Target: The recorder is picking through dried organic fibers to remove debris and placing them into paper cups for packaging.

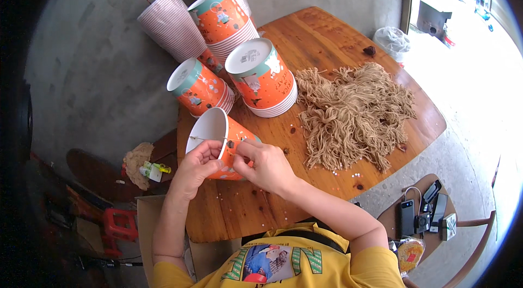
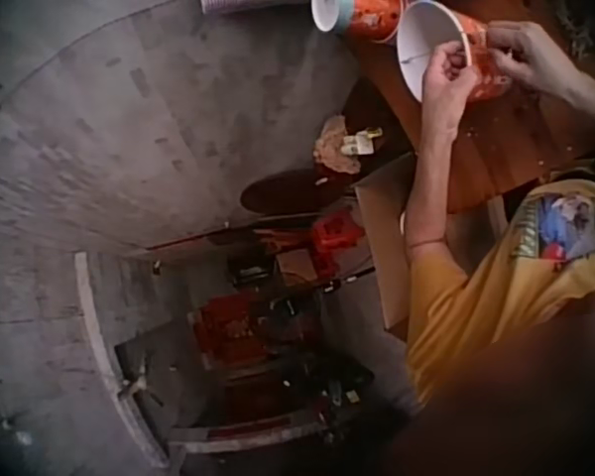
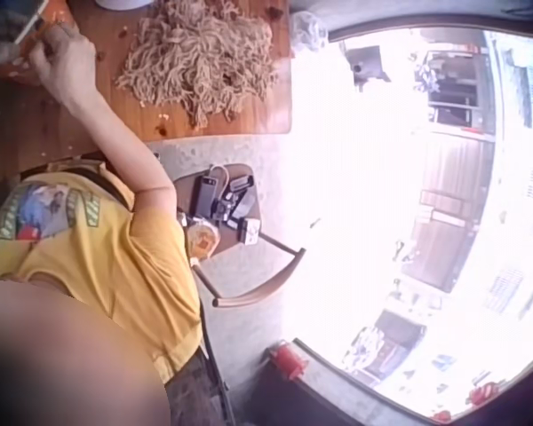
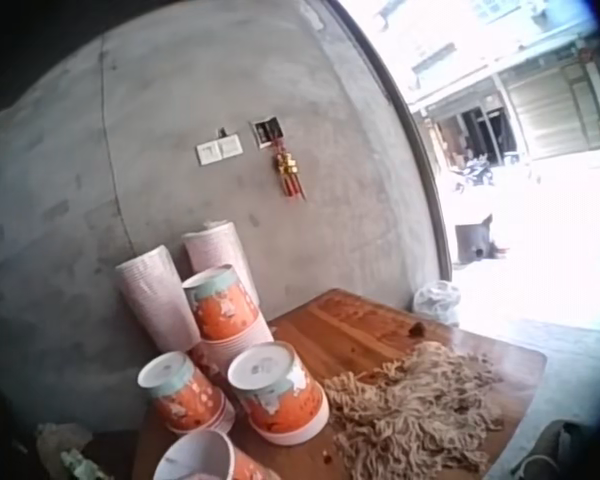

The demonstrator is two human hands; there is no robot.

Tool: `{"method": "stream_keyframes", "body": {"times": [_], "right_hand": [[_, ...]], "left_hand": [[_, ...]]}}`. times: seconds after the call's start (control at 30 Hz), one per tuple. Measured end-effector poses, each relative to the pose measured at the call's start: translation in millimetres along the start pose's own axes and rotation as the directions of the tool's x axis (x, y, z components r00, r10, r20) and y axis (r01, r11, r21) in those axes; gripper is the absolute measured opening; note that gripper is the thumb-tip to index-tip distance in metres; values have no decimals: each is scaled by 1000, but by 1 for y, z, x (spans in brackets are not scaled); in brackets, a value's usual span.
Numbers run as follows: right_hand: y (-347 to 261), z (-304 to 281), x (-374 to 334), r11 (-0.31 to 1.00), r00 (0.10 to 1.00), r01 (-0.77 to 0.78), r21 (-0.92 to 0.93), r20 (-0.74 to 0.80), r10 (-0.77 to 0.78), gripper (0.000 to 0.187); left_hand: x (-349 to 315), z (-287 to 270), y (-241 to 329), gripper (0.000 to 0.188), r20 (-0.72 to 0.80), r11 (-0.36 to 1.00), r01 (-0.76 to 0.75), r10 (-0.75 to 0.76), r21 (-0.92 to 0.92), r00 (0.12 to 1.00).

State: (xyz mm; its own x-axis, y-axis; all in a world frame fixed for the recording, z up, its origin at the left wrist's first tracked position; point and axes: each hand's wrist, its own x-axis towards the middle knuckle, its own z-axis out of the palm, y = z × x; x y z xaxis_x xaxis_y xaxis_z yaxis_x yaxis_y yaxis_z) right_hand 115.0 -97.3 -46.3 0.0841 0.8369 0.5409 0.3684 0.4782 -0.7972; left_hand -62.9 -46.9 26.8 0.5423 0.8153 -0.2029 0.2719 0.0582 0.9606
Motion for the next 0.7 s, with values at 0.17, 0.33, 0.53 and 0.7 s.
{"method": "stream_keyframes", "body": {"times": [0.17,0.33,0.53,0.7], "right_hand": [[-3,-2,4,992,994,-113,62,21,111,12],[-6,-4,6,994,994,-104,41,37,102,12],[-3,-3,6,995,994,-97,19,44,96,12],[1,-5,2,995,993,-100,4,66,99,12]], "left_hand": [[-1,-1,-2,40,17,1000,17,-17,23,1000],[-3,1,-2,43,15,1000,9,-9,17,1000],[-2,3,-3,46,34,998,16,-18,52,999],[0,11,-7,39,78,999,4,-8,49,997]]}}
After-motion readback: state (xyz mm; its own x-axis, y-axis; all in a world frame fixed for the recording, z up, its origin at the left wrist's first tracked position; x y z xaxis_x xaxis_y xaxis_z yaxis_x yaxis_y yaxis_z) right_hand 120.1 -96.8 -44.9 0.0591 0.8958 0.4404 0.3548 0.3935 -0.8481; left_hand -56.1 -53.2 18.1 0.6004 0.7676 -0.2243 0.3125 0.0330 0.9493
